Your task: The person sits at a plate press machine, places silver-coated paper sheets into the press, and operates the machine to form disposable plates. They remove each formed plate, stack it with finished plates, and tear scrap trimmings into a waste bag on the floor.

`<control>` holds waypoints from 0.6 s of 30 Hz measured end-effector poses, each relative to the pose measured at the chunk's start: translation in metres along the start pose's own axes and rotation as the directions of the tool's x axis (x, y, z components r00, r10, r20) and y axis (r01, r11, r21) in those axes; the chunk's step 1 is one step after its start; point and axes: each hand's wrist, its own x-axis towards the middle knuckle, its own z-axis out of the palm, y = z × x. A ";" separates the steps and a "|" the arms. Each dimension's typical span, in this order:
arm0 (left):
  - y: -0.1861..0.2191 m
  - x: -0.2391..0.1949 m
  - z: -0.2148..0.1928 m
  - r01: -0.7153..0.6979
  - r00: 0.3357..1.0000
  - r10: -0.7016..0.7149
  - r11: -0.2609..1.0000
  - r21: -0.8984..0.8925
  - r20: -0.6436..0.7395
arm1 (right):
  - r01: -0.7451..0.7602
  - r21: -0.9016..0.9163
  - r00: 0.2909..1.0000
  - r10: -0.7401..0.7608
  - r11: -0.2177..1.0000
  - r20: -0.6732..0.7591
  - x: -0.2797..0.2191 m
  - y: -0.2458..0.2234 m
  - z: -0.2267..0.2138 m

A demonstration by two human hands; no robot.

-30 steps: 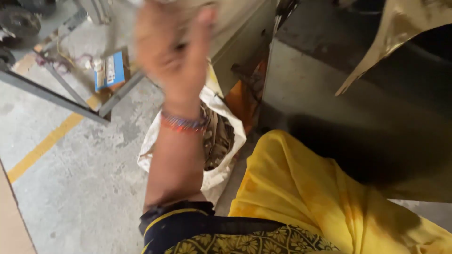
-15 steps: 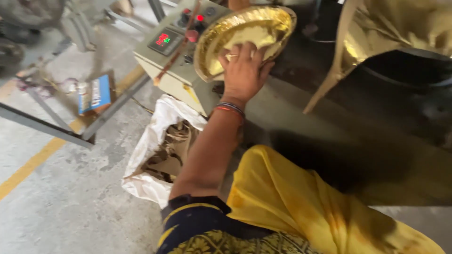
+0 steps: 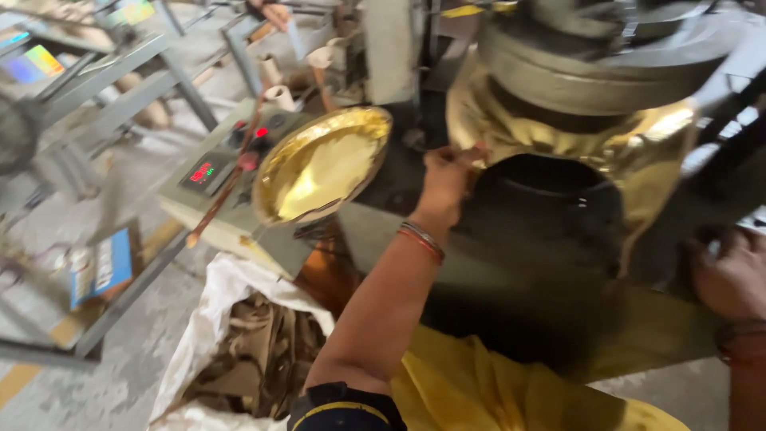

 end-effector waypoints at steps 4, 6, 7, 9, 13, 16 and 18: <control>-0.020 0.023 -0.008 0.026 0.958 0.040 0.974 -0.226 0.285 | -0.103 -0.070 0.994 0.106 0.992 0.034 0.016 -0.094 -0.123; -0.018 0.018 -0.016 0.200 0.942 -0.074 0.907 -0.369 0.329 | -0.286 0.137 0.945 0.255 0.948 0.203 0.026 -0.108 -0.150; -0.016 0.017 -0.018 0.214 0.937 -0.086 0.908 -0.360 0.340 | -0.301 0.132 0.939 0.270 0.944 0.212 0.028 -0.107 -0.154; -0.014 0.012 -0.024 0.199 0.958 -0.102 0.910 -0.363 0.270 | -0.311 0.197 0.926 0.250 0.930 0.284 0.030 -0.107 -0.160; -0.027 0.015 -0.027 0.133 0.974 -0.028 0.874 -0.467 0.226 | -0.307 0.225 0.930 0.241 0.925 0.278 0.025 -0.112 -0.168; -0.020 0.010 -0.023 0.047 0.967 0.091 0.855 -0.516 0.237 | -0.312 0.253 0.929 0.239 0.916 0.282 0.027 -0.116 -0.177; -0.005 0.001 -0.013 0.147 0.988 -0.110 0.901 -0.409 0.113 | -0.316 0.251 0.926 0.240 0.915 0.291 0.027 -0.115 -0.176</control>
